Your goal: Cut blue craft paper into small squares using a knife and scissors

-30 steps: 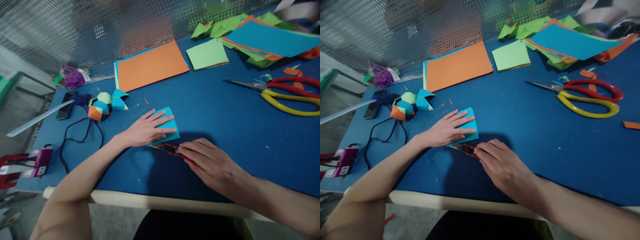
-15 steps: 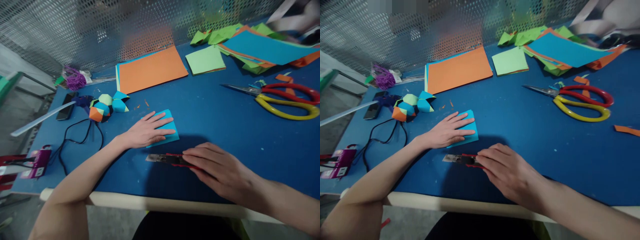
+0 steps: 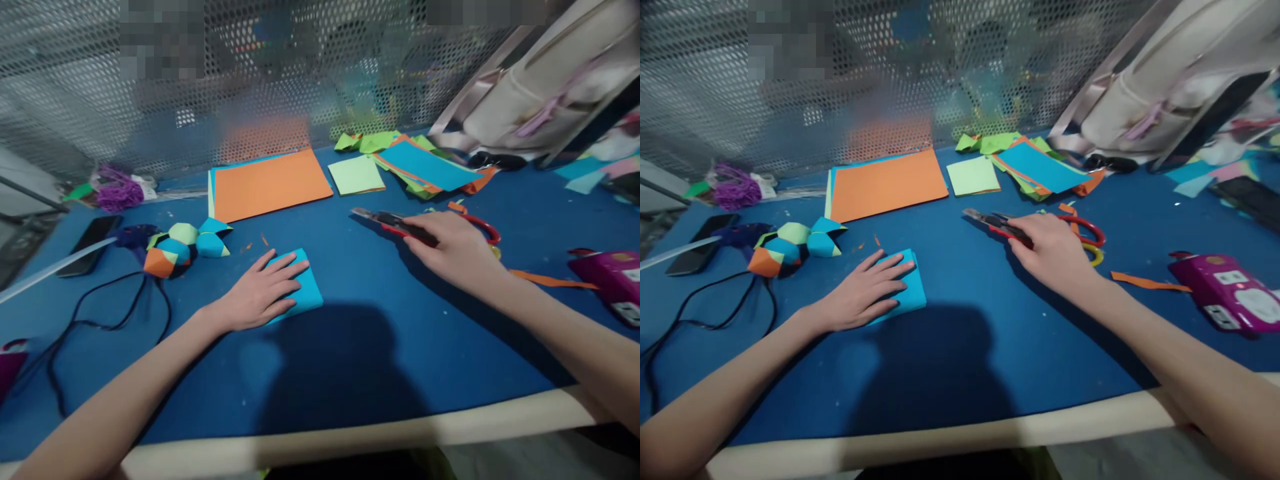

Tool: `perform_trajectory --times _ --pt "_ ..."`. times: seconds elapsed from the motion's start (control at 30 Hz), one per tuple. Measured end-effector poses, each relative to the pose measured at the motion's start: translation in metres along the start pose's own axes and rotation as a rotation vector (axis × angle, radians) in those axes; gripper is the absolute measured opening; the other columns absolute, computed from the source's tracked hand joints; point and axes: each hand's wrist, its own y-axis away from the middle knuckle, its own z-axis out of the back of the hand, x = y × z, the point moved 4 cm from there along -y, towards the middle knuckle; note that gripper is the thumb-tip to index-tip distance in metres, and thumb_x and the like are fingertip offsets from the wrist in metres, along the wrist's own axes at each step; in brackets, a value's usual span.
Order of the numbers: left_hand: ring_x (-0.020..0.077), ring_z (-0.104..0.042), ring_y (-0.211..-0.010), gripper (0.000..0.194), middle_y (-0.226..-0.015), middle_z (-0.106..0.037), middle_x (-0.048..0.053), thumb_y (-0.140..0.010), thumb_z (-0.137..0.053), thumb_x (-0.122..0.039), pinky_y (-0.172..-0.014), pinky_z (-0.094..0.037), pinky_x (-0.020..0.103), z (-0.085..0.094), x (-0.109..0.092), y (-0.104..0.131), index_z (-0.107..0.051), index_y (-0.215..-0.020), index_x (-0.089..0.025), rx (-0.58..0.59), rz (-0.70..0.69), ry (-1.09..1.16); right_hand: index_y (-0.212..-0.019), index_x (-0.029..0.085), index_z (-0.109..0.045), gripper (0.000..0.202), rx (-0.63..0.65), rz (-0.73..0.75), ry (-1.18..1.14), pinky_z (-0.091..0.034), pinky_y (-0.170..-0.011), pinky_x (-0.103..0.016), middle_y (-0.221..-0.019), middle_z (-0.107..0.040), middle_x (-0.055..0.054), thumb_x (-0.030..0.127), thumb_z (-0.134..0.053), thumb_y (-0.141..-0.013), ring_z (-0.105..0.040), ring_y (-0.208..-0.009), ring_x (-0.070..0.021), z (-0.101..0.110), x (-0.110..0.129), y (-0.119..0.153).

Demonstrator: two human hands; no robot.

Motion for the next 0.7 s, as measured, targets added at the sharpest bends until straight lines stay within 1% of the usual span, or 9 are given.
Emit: perform_trajectory --times 0.17,0.23,0.3,0.37,0.43,0.5,0.53,0.6,0.7 --pt "0.0273 -0.031 -0.145 0.030 -0.147 -0.050 0.010 -0.099 -0.044 -0.032 -0.120 -0.019 0.053 0.001 0.002 0.003 -0.064 -0.115 -0.019 -0.092 -0.007 -0.005 -0.108 0.012 -0.068 0.029 0.104 0.030 0.104 -0.050 -0.082 -0.043 -0.103 -0.074 -0.014 0.026 -0.049 -0.091 -0.066 -0.093 -0.0293 -0.014 0.011 0.006" --pt "0.0263 -0.033 -0.144 0.031 -0.146 -0.051 0.011 -0.099 -0.043 -0.032 -0.119 -0.022 0.052 0.002 0.002 0.005 -0.063 -0.119 -0.019 -0.120 0.003 0.022 -0.107 0.012 -0.068 0.029 0.124 0.013 0.156 -0.048 -0.081 -0.043 -0.105 -0.073 -0.014 0.026 -0.048 -0.092 -0.065 -0.093 -0.0299 -0.017 0.009 0.011" --pt "0.0253 -0.036 -0.143 0.033 -0.146 -0.050 0.013 -0.100 -0.042 -0.032 -0.117 -0.028 0.050 0.008 0.002 0.008 -0.061 -0.123 -0.019 -0.165 0.045 0.064 -0.107 0.012 -0.069 0.029 0.113 -0.018 0.210 -0.045 -0.080 -0.044 -0.104 -0.073 -0.014 0.026 -0.048 -0.092 -0.064 -0.093 -0.0310 -0.016 0.002 0.014" --pt "0.0240 -0.040 -0.140 0.034 -0.146 -0.050 0.014 -0.100 -0.040 -0.032 -0.115 -0.035 0.046 0.016 0.003 0.012 -0.059 -0.125 -0.017 -0.220 0.154 0.114 -0.106 0.014 -0.068 0.029 0.089 -0.046 0.253 -0.044 -0.078 -0.046 -0.102 -0.073 -0.015 0.027 -0.048 -0.091 -0.064 -0.092 -0.0325 -0.013 -0.007 0.016" --pt "0.0241 -0.045 -0.137 0.035 -0.145 -0.050 0.015 -0.100 -0.042 -0.034 -0.112 -0.038 0.044 0.024 0.007 0.019 -0.058 -0.125 -0.016 -0.263 0.326 0.153 -0.107 0.016 -0.068 0.027 0.082 -0.050 0.272 -0.043 -0.076 -0.046 -0.099 -0.072 -0.015 0.028 -0.049 -0.091 -0.063 -0.091 -0.0333 -0.009 -0.014 0.017" --pt "0.0256 -0.047 -0.135 0.037 -0.143 -0.051 0.015 -0.098 -0.044 -0.038 -0.112 -0.039 0.046 0.029 0.013 0.027 -0.057 -0.125 -0.016 -0.267 0.508 0.184 -0.107 0.019 -0.067 0.025 0.099 -0.018 0.291 -0.042 -0.073 -0.045 -0.099 -0.072 -0.015 0.027 -0.050 -0.091 -0.062 -0.091 -0.0333 -0.006 -0.015 0.017" --pt "0.0266 -0.047 -0.134 0.040 -0.143 -0.051 0.015 -0.097 -0.046 -0.041 -0.112 -0.039 0.047 0.029 0.015 0.031 -0.056 -0.126 -0.016 -0.253 0.577 0.200 -0.107 0.020 -0.066 0.023 0.108 0.003 0.312 -0.042 -0.072 -0.045 -0.100 -0.071 -0.015 0.027 -0.051 -0.091 -0.061 -0.090 -0.0335 -0.004 -0.014 0.017" --pt "0.0279 -0.047 -0.134 0.043 -0.142 -0.052 0.014 -0.095 -0.048 -0.046 -0.111 -0.039 0.048 0.027 0.018 0.036 -0.054 -0.127 -0.018 -0.213 0.655 0.229 -0.105 0.021 -0.066 0.021 0.109 0.030 0.360 -0.041 -0.069 -0.045 -0.102 -0.070 -0.015 0.028 -0.053 -0.090 -0.061 -0.090 -0.0344 0.001 -0.010 0.016" --pt "0.0308 -0.048 -0.132 0.048 -0.140 -0.054 0.015 -0.092 -0.051 -0.047 -0.109 -0.039 0.051 0.019 0.019 0.036 -0.052 -0.130 -0.017 -0.159 0.654 0.203 -0.106 0.020 -0.065 0.022 0.065 0.039 0.371 -0.043 -0.070 -0.046 -0.107 -0.069 -0.016 0.030 -0.057 -0.088 -0.062 -0.092 -0.0354 0.010 0.003 0.011"
